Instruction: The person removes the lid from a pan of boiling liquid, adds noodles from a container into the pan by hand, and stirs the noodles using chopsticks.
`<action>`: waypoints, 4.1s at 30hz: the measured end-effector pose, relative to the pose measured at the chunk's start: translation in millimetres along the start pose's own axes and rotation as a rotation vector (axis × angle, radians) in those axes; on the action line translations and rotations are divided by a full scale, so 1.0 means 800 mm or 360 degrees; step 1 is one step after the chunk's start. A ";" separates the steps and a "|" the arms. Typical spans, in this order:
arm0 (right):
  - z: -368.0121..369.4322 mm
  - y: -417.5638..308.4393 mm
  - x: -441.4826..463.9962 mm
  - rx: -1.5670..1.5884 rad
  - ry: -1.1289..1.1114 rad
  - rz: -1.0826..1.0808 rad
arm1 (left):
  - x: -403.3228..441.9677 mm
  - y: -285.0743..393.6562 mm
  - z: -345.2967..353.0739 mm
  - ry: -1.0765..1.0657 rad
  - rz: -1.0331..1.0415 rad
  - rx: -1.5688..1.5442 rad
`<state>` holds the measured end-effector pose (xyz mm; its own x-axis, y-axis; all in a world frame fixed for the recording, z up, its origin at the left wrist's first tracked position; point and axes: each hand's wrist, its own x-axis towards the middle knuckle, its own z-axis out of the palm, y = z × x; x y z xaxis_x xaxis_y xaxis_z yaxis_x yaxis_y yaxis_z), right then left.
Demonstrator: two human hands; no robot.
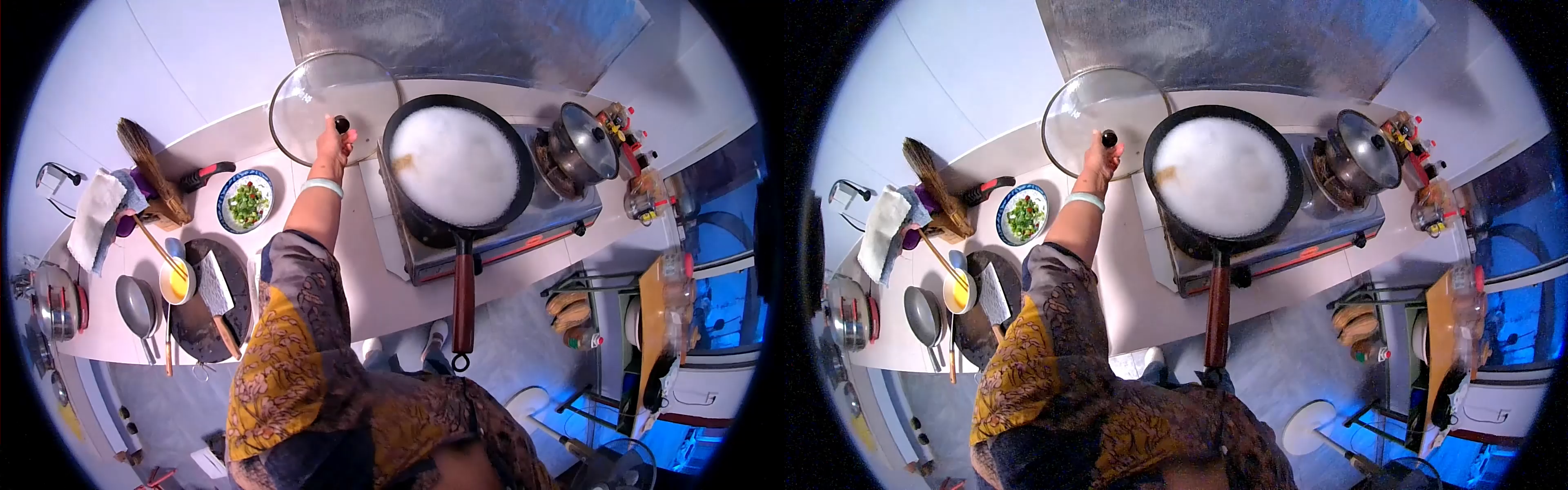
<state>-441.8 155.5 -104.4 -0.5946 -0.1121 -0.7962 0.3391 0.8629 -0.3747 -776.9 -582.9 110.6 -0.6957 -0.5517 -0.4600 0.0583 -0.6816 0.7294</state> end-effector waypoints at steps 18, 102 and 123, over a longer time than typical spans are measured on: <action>-0.051 0.009 0.059 -0.0270 -0.0087 -0.0452 | -0.345 0.086 -0.187 -0.0190 0.0406 0.0630; -0.115 -0.335 0.044 0.0959 -0.0124 -0.0346 | -0.491 -0.212 -0.396 0.0297 -0.0043 -0.0726; -0.155 -0.306 -0.021 0.0847 -0.0010 -0.0265 | -0.556 -0.101 -0.300 0.0080 0.0439 -0.0460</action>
<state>-605.2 7.1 59.8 -0.6678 -0.2296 -0.7080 0.5635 0.4654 -0.6825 -300.0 -397.9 135.0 -0.5901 -0.7510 -0.2963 0.4421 -0.6076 0.6598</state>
